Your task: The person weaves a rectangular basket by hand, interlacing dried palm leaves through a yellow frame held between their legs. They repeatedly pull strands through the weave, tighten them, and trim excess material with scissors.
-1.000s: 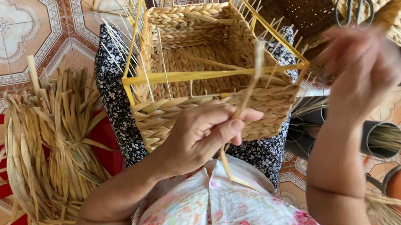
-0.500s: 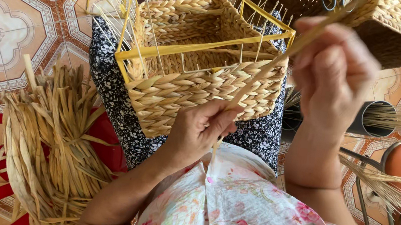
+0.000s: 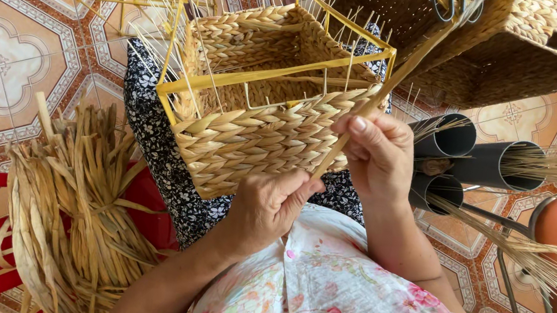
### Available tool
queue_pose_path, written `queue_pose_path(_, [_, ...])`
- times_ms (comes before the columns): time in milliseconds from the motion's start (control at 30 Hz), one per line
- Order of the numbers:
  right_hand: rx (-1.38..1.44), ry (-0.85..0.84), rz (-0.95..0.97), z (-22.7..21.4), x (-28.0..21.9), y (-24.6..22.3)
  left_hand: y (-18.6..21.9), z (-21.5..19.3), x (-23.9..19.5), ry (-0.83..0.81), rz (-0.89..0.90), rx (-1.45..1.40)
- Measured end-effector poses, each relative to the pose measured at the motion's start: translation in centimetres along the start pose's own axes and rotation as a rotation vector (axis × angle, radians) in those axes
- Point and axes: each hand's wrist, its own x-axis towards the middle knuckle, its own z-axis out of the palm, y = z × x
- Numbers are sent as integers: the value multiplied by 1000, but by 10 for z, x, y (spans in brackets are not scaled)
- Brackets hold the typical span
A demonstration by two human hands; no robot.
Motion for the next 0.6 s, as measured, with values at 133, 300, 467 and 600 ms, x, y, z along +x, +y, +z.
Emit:
queue_pose_path(133, [-5, 70, -44, -3, 8, -6, -7, 3, -8, -22, 36, -15])
queue_pose_path(300, [72, 45, -90, -9, 21, -14, -10, 12, -14, -16, 75, -23])
queue_pose_path(467, [88, 68, -155, -24, 33, -24, -8, 14, -19, -54, 68, 20])
queue_pose_path(600, [159, 30, -171, -43, 40, -35, -8, 12, -21, -99, 80, 22])
